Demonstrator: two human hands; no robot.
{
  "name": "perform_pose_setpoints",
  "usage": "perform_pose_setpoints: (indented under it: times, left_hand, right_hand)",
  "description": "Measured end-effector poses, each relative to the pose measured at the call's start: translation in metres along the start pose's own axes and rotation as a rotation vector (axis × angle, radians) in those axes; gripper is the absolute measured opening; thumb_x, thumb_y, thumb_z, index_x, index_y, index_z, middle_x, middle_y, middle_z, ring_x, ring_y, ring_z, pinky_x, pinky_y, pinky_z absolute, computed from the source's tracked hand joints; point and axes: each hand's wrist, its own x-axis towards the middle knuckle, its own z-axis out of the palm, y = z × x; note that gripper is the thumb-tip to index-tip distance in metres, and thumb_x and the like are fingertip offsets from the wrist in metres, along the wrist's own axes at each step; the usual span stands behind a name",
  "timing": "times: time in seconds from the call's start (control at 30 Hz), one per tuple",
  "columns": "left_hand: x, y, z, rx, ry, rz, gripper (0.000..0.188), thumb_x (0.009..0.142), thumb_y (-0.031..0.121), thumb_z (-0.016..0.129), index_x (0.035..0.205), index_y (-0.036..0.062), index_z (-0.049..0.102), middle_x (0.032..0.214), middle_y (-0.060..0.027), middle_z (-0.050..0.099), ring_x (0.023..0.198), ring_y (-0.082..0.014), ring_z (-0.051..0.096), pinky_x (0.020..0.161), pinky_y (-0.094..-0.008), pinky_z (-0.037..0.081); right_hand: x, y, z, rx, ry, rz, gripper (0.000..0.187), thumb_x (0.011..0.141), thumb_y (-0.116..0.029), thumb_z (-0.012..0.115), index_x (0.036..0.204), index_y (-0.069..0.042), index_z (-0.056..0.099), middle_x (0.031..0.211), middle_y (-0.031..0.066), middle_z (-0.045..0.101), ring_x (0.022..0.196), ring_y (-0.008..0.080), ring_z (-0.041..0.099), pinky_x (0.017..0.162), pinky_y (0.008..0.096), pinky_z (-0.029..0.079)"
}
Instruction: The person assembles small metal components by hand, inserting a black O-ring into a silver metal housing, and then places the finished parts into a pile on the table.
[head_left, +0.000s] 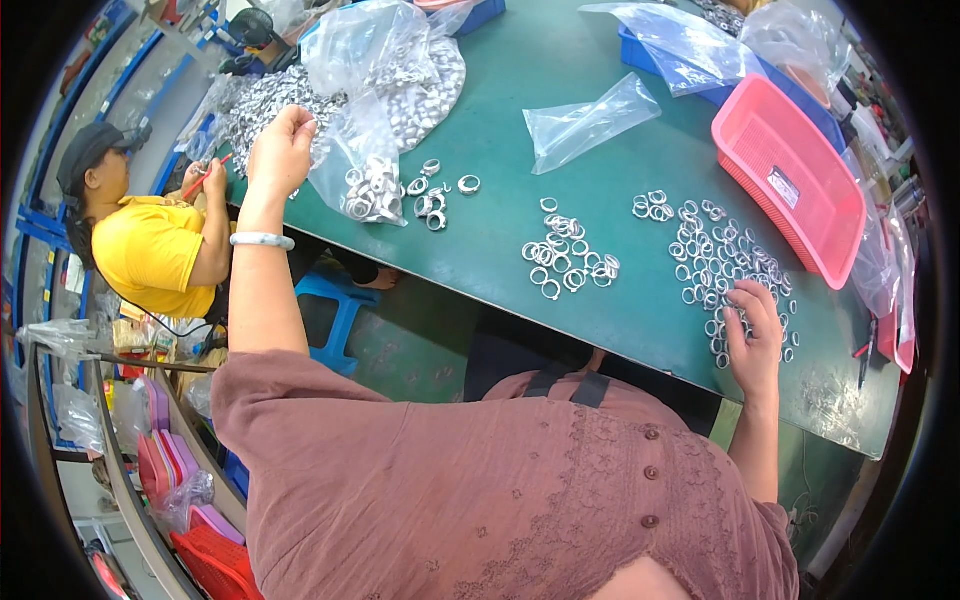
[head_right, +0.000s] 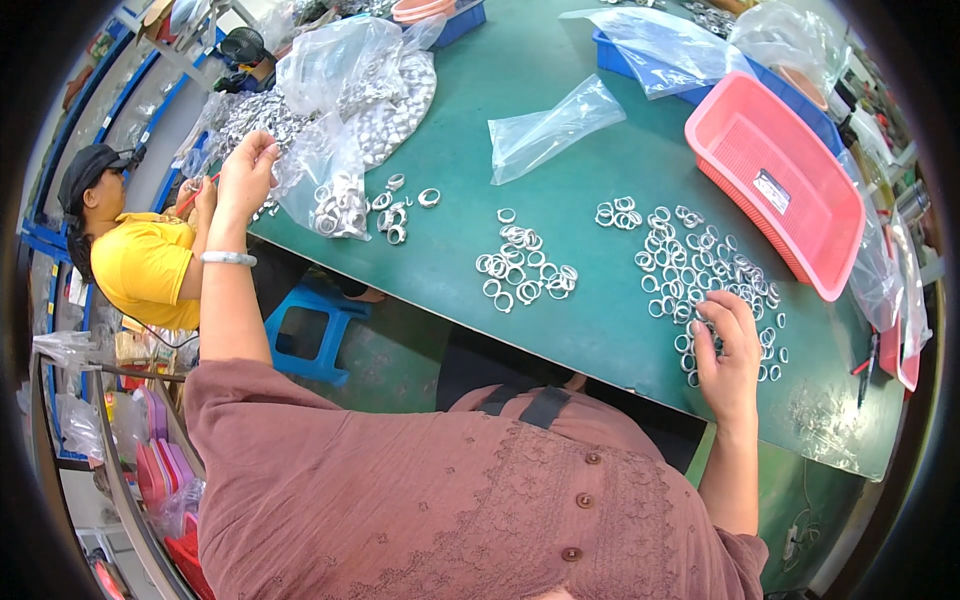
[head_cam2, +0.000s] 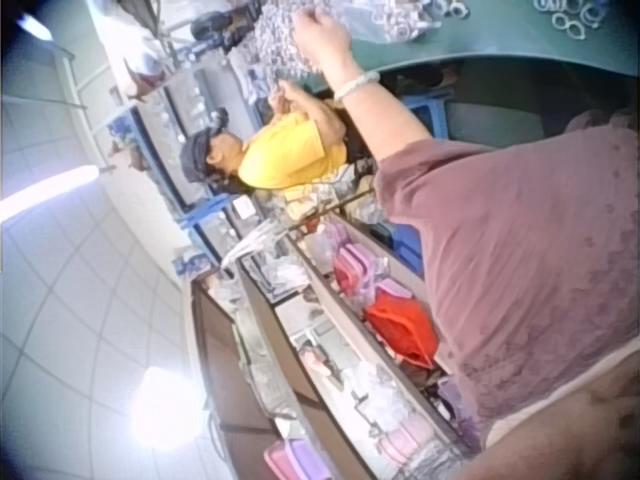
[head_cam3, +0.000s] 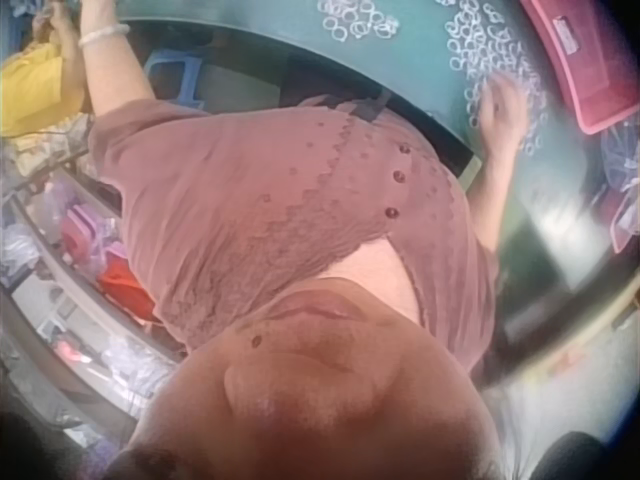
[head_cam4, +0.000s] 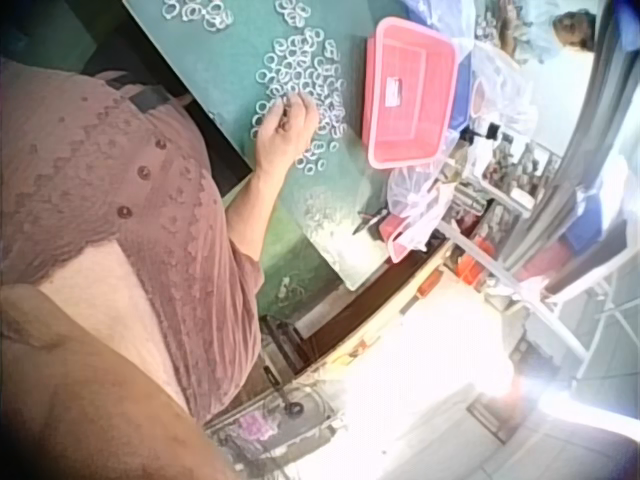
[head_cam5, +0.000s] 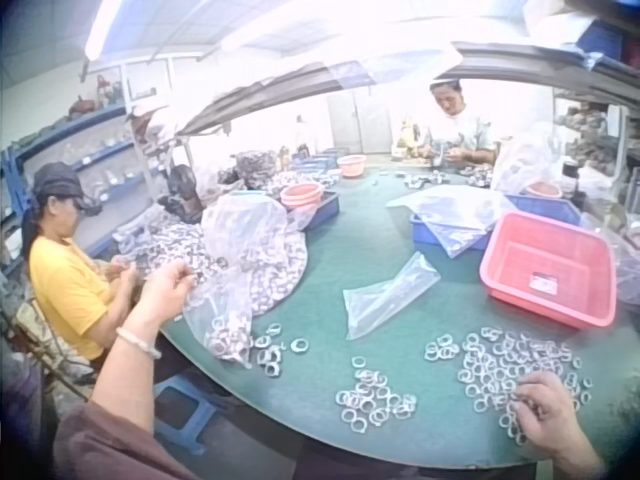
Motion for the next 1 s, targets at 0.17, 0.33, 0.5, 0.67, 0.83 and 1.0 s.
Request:
perform_pose_setpoints:
  times: [0.17,0.33,0.5,0.67,0.83,1.0]
  left_hand:
    - [-0.004,0.017,0.003,0.191,0.023,0.125,0.013,0.084,0.02,0.053,0.09,0.0089,0.056,0.076,-0.014,0.061,0.076,-0.0307,0.06,0.067,-0.0392,0.045]
    - [0.006,-0.005,0.003,0.207,-0.116,0.208,0.012,0.08,0.015,0.049,0.081,0.0038,0.053,0.07,-0.0155,0.059,0.068,-0.0314,0.058,0.062,-0.0396,0.044]
    - [0.016,-0.027,0.006,0.285,-0.212,-0.043,0.015,0.079,0.013,0.05,0.074,-0.0001,0.056,0.057,-0.0145,0.056,0.041,-0.0241,0.055,0.042,-0.0361,0.043]
    - [0.015,-0.011,0.002,0.35,-0.307,0.012,0.018,0.076,0.012,0.054,0.086,0.0009,0.064,0.067,-0.0172,0.062,0.053,-0.0264,0.06,0.051,-0.0352,0.047]
    - [-0.004,0.043,0.006,0.535,0.011,0.152,0.023,0.083,0.018,0.053,0.099,0.0046,0.062,0.092,-0.0156,0.063,0.085,-0.0291,0.061,0.073,-0.0352,0.046]
    - [-0.045,0.113,0.061,0.122,0.054,0.682,0.022,0.077,0.009,0.062,0.098,0.0048,0.06,0.097,-0.0125,0.061,0.093,-0.0296,0.056,0.082,-0.0364,0.043]
  right_hand:
    - [-0.006,0.005,-0.002,-0.002,0.019,-0.002,0.019,0.073,0.002,0.06,0.091,-0.001,0.058,0.101,0.0132,0.056,0.091,0.0273,0.056,0.077,0.0321,0.045]
    - [-0.004,0.01,-0.001,-0.023,0.007,0.009,0.019,0.073,-0.002,0.062,0.092,-0.003,0.059,0.101,0.0121,0.056,0.092,0.0284,0.055,0.078,0.0337,0.045]
    - [-0.008,0.014,-0.006,-0.016,0.051,0.021,0.018,0.074,-0.005,0.063,0.092,-0.004,0.059,0.099,0.01,0.056,0.093,0.0276,0.054,0.08,0.0339,0.044]
    - [-0.015,0.026,-0.015,-0.073,0.092,0.055,0.017,0.075,-0.004,0.061,0.092,-0.003,0.059,0.098,0.0098,0.056,0.093,0.0278,0.054,0.08,0.0348,0.043]
    - [-0.021,0.037,-0.02,-0.119,0.095,0.098,0.023,0.073,-0.007,0.063,0.095,-0.004,0.059,0.103,0.0108,0.055,0.098,0.0292,0.052,0.084,0.0368,0.041]
    - [-0.022,0.035,-0.015,-0.219,-0.204,-0.017,0.049,0.069,-0.022,0.069,0.114,-0.01,0.053,0.124,0.0153,0.044,0.115,0.0353,0.04,0.096,0.0421,0.033]
